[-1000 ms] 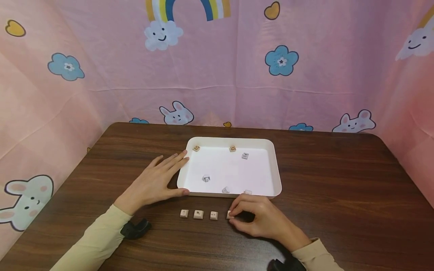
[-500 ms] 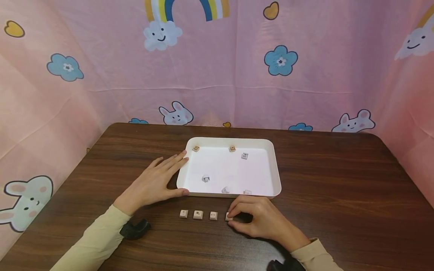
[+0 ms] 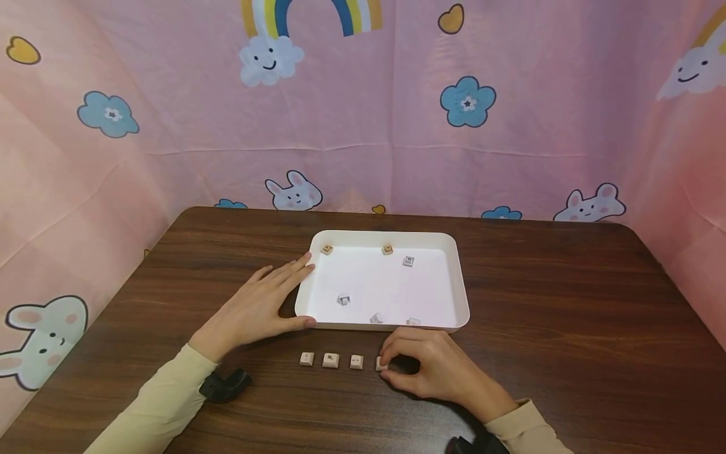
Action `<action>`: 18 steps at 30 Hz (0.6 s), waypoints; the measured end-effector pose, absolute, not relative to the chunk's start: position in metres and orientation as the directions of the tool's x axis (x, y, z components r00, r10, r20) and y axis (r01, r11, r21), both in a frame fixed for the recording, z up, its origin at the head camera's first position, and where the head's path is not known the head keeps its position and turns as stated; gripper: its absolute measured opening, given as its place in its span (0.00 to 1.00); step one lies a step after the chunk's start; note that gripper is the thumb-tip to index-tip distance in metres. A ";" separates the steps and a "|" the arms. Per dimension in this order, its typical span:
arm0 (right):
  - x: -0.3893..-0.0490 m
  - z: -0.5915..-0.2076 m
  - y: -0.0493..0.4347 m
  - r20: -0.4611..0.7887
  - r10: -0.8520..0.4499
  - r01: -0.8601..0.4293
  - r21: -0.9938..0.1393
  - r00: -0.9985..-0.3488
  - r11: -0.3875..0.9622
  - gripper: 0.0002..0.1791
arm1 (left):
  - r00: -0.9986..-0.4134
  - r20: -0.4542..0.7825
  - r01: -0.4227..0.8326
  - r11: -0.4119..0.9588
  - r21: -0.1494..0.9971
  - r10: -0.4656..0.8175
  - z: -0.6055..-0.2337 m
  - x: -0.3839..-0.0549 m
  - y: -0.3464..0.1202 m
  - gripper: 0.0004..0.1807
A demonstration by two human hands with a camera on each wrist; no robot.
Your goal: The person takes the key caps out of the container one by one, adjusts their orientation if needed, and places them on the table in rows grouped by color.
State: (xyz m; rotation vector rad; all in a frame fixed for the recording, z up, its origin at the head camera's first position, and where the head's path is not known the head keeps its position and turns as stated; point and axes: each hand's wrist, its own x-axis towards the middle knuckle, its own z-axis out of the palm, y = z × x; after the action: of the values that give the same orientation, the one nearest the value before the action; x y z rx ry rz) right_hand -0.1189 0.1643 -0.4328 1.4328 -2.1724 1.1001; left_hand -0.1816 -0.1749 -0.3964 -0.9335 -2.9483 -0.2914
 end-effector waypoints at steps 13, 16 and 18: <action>-0.119 -0.433 0.165 0.623 -0.633 -0.879 -0.422 -0.459 0.222 0.17 | -0.818 0.096 0.574 0.800 0.174 0.567 -0.397 -0.181 -0.175 0.56; -0.119 -0.433 0.165 0.631 -0.628 -0.881 -0.420 -0.456 0.217 0.14 | -0.816 0.107 0.578 0.796 0.181 0.568 -0.396 -0.181 -0.175 0.56; -0.119 -0.433 0.165 0.654 -0.612 -0.889 -0.411 -0.444 0.205 0.09 | -0.814 0.111 0.581 0.792 0.188 0.571 -0.396 -0.181 -0.175 0.56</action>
State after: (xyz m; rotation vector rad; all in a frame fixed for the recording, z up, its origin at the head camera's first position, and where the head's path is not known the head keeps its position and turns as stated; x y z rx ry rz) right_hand -0.1191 0.1652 -0.4327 1.4052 -2.1376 1.0993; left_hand -0.1808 -0.1752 -0.3960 -0.9415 -2.9274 -0.3319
